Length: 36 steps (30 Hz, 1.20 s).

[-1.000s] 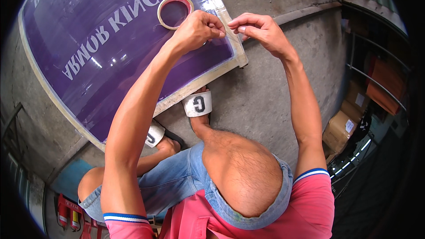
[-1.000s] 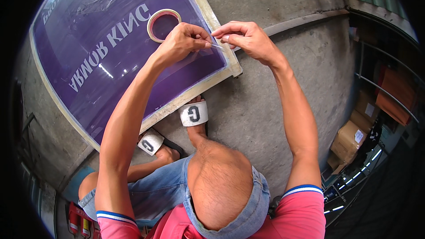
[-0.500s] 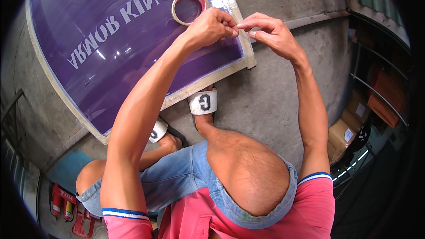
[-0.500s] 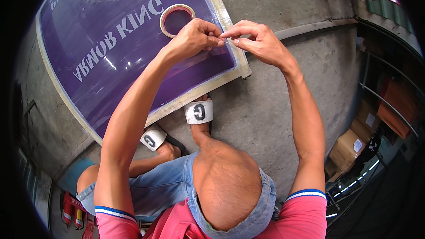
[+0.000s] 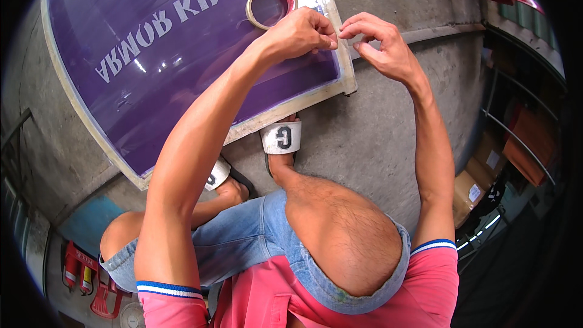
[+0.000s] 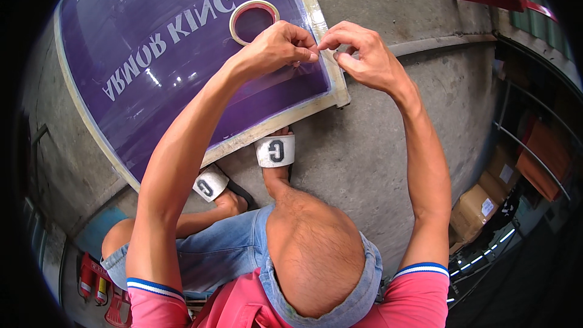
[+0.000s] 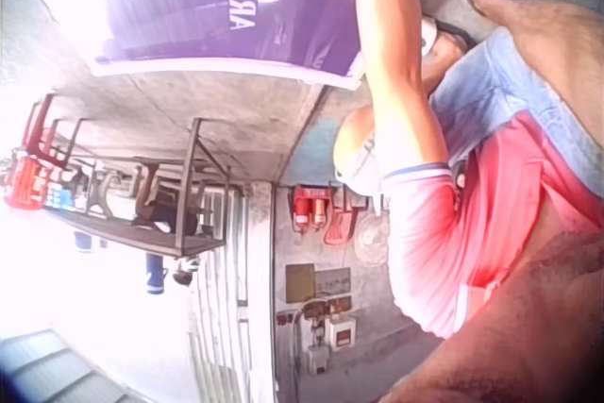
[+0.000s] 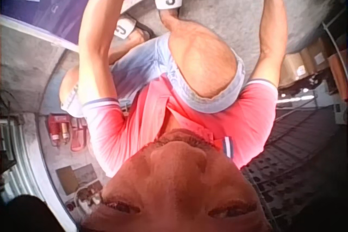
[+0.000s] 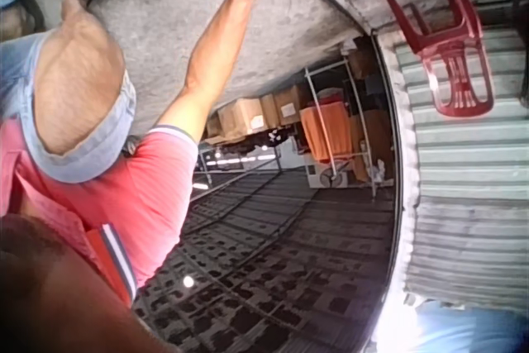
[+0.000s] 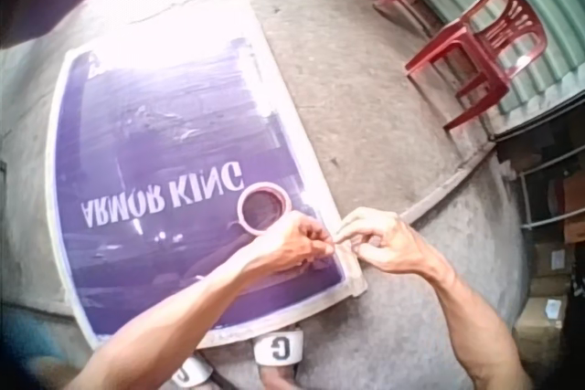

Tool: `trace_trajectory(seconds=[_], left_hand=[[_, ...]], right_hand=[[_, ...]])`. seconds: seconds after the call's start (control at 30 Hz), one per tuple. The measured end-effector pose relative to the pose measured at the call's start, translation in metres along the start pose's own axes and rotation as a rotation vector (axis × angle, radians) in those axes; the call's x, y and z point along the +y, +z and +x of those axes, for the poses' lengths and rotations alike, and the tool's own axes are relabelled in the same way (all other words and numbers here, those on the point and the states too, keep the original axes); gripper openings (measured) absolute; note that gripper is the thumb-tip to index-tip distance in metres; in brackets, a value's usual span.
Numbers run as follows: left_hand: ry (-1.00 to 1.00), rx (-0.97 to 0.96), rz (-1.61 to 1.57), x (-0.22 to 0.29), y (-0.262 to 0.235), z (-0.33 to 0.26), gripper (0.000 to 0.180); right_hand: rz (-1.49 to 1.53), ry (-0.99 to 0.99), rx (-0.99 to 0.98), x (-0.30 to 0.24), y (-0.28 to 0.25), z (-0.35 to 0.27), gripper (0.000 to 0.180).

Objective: The person applies clear adhesive tape to the edges of a purple rectangular board labeled 'ARMOR KING PRO WRESTLING'. They repeatedly tear strips of tape and press them along the perimeter, smoothing the surface to secure the film.

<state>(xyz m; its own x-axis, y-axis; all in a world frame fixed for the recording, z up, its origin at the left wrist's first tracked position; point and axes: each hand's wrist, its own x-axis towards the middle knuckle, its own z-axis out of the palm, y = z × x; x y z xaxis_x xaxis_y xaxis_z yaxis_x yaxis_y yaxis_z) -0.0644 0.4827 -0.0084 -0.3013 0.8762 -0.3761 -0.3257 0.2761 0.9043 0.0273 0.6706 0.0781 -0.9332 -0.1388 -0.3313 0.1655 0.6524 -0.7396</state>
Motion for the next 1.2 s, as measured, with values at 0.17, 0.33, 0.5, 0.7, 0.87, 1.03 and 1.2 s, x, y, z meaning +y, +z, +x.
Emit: trace_trajectory(seconds=[0.17,0.33,0.5,0.7,0.87,1.03,1.2], left_hand=[[-0.008,-0.007,0.019,-0.002,-0.001,0.003,0.025],[-0.027,-0.027,-0.015,0.001,0.0,0.002,0.025],[-0.002,-0.038,-0.05,-0.003,0.0,0.003,0.024],[-0.005,-0.045,-0.045,-0.004,-0.001,0.004,0.025],[0.04,-0.066,-0.047,-0.006,-0.002,0.005,0.026],[0.031,-0.075,-0.06,-0.005,-0.003,0.004,0.026],[0.036,-0.085,-0.09,-0.004,-0.004,0.004,0.025]], right_hand=[[-0.009,-0.006,0.003,0.006,-0.002,0.004,0.027],[0.012,0.02,-0.001,0.008,-0.003,0.002,0.027],[0.167,0.07,0.009,0.017,-0.004,0.001,0.026],[0.466,0.237,-0.053,0.017,-0.01,0.001,0.028],[0.517,0.251,-0.064,0.026,-0.006,0.002,0.028],[0.576,0.217,-0.04,0.037,0.001,0.0,0.025],[0.606,0.173,-0.035,0.04,0.004,0.003,0.025]])
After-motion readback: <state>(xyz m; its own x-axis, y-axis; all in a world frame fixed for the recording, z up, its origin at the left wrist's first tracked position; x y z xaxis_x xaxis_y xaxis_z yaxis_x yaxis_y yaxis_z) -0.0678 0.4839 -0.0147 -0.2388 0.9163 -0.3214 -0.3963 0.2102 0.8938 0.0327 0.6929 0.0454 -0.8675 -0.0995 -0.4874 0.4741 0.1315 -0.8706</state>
